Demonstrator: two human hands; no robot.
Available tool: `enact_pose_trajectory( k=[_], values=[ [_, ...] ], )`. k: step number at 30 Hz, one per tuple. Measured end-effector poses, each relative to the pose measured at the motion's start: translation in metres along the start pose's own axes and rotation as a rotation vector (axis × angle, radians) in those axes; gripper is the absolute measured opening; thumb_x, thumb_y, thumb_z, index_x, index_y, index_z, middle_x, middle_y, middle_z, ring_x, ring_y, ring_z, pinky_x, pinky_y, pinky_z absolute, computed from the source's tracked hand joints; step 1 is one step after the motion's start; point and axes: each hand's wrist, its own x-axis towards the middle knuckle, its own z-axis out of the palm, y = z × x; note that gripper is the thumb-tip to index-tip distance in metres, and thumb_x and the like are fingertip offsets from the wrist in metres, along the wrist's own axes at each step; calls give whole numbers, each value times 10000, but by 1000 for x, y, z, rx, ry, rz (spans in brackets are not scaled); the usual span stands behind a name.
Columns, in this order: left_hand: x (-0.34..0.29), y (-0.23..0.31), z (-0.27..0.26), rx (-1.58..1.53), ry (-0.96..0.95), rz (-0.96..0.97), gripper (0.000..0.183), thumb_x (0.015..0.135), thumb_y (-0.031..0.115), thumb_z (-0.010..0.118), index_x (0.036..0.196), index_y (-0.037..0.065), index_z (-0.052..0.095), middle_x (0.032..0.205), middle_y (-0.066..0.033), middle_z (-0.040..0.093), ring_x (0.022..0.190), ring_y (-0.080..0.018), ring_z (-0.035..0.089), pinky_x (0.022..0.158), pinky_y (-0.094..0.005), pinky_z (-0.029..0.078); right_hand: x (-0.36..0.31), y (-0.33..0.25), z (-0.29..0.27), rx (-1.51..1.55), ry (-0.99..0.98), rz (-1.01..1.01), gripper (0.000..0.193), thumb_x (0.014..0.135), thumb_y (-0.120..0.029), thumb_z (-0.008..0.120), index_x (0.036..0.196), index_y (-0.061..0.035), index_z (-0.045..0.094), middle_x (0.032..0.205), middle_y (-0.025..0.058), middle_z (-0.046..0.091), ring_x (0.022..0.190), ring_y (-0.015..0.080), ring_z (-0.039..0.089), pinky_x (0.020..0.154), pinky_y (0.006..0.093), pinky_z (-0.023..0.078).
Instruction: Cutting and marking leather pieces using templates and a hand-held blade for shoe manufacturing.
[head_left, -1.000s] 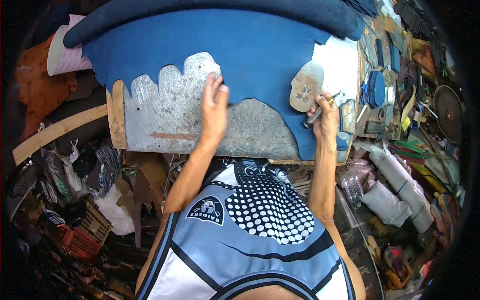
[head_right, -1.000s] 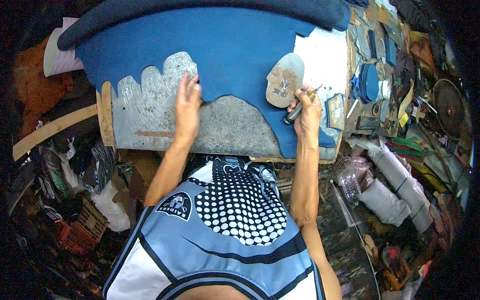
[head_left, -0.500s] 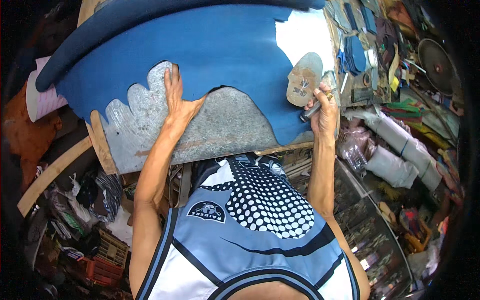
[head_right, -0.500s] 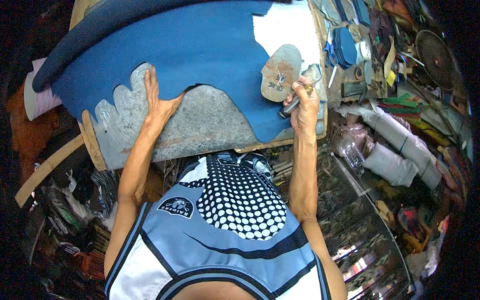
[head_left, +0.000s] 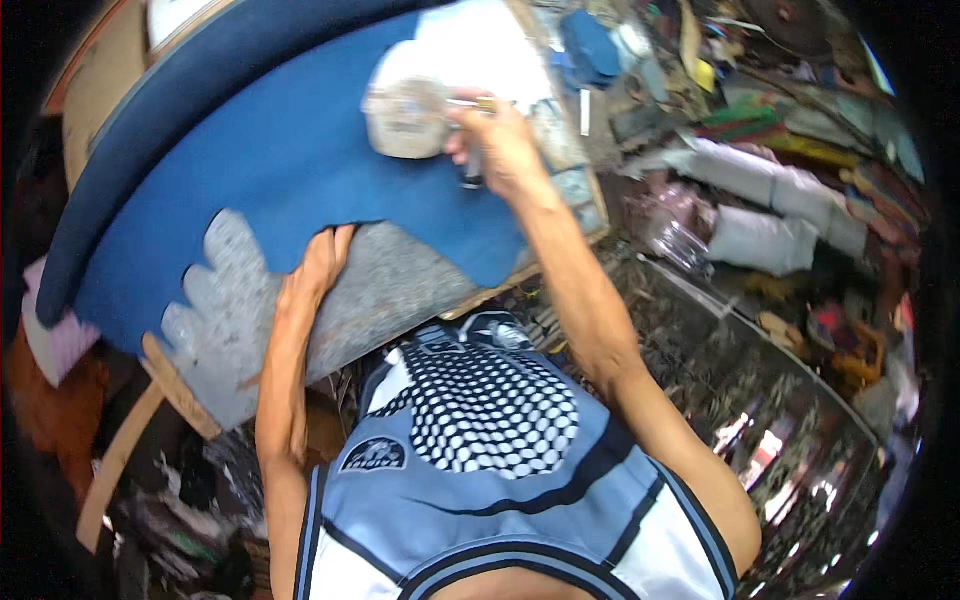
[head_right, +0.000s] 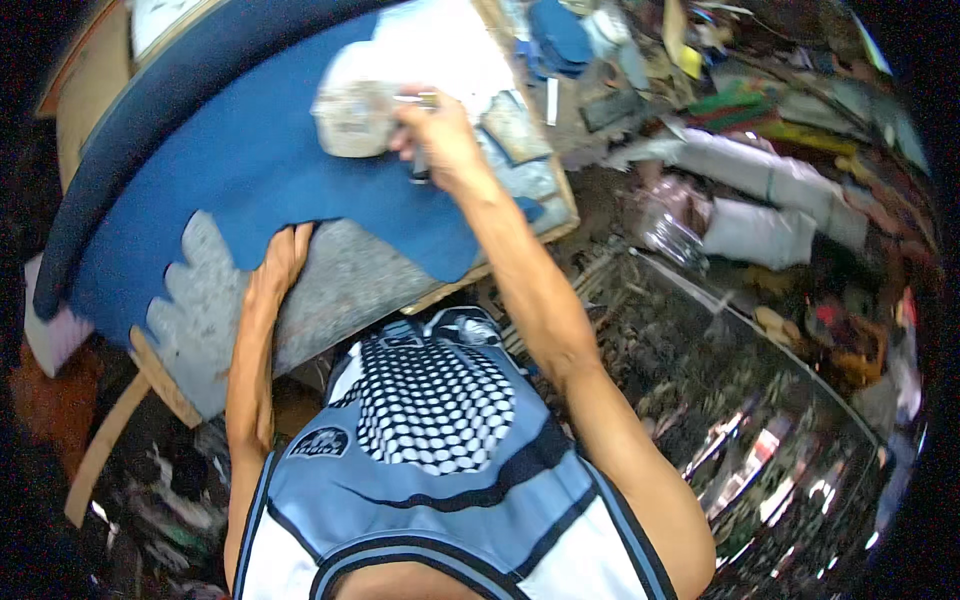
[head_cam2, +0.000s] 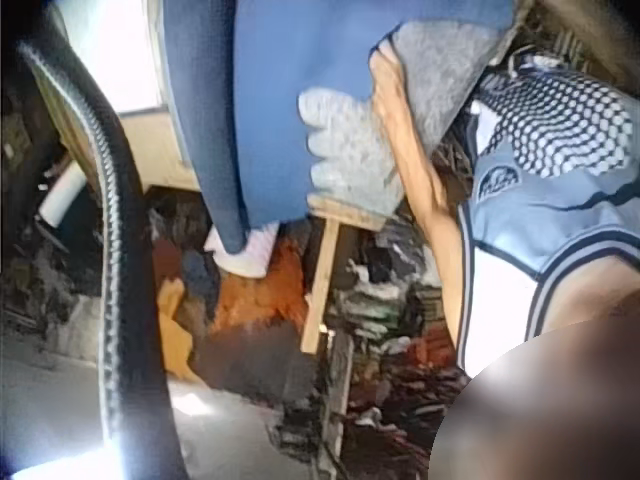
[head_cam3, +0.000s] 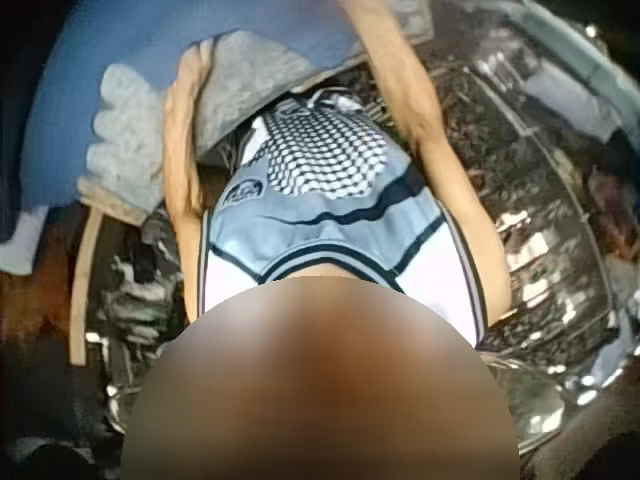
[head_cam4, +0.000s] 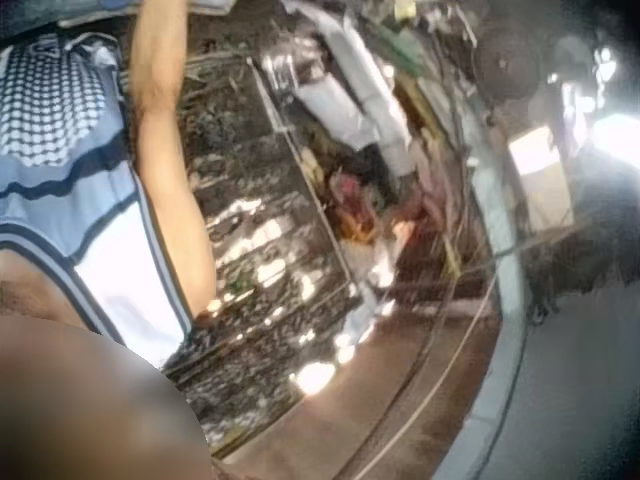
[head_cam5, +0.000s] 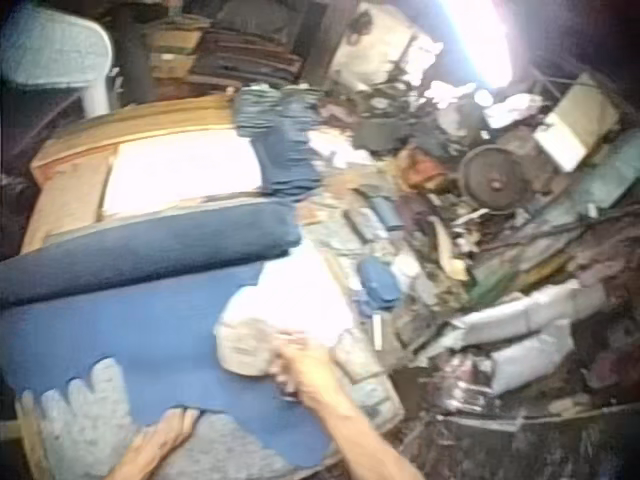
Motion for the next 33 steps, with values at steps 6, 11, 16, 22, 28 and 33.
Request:
enact_pose_trajectory(
  k=[6, 11, 16, 22, 28, 33],
  values=[
    [-8, 76, -30, -268, 490, 220, 371, 901, 247, 638, 1134, -39, 598, 1070, -193, 602, 1001, -392, 554, 882, -517, 424, -9, 1, -77, -1259, 282, -562, 454, 867, -176, 659, 1263, 29, 573, 1261, 216, 619, 1122, 385, 623, 965, 448, 494],
    [14, 27, -39, -321, 286, -412, 442, 884, 367, 647, 1041, -47, 647, 1183, -215, 598, 1077, -391, 542, 983, -489, 386, -39, -19, -120, -1534, 275, -220, 589, 858, -321, 725, 1322, -1, 551, 1305, 228, 591, 1199, 375, 580, 1018, 439, 461],
    [38, 23, -34, 59, 507, -409, 541, 871, 486, 634, 1084, -11, 658, 1235, -204, 580, 1158, -413, 516, 1041, -549, 341, -34, -15, -127, -1587, 244, -288, 552, 871, -293, 718, 1302, 21, 574, 1314, 246, 581, 1186, 397, 582, 1002, 448, 464],
    [16, 68, -28, -189, 403, -61, 740, 873, 538, 617, 1329, -33, 503, 1229, -224, 559, 1252, -426, 437, 1129, -559, 270, -42, -23, -118, -1495, 270, -267, 585, 835, -279, 738, 1317, 10, 575, 1258, 257, 617, 1164, 394, 600, 986, 422, 470],
    [-17, 78, -32, -468, 206, 292, 572, 930, 337, 629, 1379, 9, 493, 1414, -225, 509, 1366, -345, 435, 1187, -468, 262, -54, -26, -116, -1444, 337, -332, 638, 859, -366, 725, 1331, 29, 558, 1242, 247, 618, 1125, 371, 622, 962, 444, 503],
    [-14, 64, -65, -780, 460, 97, 159, 896, 115, 668, 995, -2, 710, 984, -179, 726, 932, -316, 702, 868, -418, 549, -82, -26, -101, -1194, 375, -241, 657, 839, -371, 739, 1320, 42, 567, 1189, 239, 640, 1091, 348, 636, 942, 425, 510]
  ],
)
